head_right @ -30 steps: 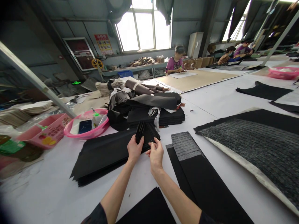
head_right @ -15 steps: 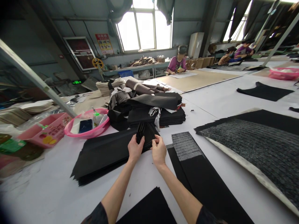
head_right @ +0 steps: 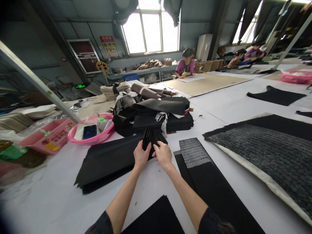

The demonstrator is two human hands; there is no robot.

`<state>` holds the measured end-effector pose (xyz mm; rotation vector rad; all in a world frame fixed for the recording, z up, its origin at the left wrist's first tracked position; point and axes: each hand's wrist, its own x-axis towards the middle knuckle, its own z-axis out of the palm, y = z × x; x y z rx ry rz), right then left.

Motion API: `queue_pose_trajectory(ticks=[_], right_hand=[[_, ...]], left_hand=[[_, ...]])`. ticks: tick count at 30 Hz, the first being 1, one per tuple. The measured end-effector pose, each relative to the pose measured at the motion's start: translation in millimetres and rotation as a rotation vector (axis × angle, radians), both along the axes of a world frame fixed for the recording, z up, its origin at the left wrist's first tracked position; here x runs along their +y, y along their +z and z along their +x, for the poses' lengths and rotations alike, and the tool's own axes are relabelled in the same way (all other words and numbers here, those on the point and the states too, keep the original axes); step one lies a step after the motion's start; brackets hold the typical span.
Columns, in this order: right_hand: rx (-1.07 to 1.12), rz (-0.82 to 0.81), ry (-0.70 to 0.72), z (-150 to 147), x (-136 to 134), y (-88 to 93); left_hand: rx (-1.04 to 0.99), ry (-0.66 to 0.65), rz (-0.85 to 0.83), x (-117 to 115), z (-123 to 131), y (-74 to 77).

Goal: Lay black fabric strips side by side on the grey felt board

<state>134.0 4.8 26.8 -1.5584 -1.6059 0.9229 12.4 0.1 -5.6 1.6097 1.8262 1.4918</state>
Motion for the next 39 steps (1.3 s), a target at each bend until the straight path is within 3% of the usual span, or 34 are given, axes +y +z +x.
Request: queue_pose_trajectory(ticks=[7, 11, 22, 26, 29, 32, 39], right_hand=[[0.051, 0.024, 0.188, -7, 1, -7.3], [0.079, 0.021, 0.222, -6, -1, -12.9], [-0.034, 0.140, 0.091, -26, -16, -7.6], [-0.086, 0.180, 0.011, -41, -29, -8.5], [-0.070, 0.217, -0.034, -60, -43, -7.3], [0.033, 0.215, -0.008, -88, -62, 0.2], [0.294, 0.292, 0.012, -165, -121, 40.1]], left_hand=[[-0.006, -0.094, -0.025, -2, -9, 5.8], [0.000, -0.049, -0.077, 1, -11, 8.2], [0.003, 0.109, -0.228, 18, -11, 17.9], [-0.026, 0.103, -0.169, 21, -20, 26.3], [-0.039, 0.126, -0.058, 8, -34, 47.9], [-0.038, 0.176, 0.056, -21, -51, 81.5], [-0.079, 0.296, 0.304, -126, -76, 166.0]])
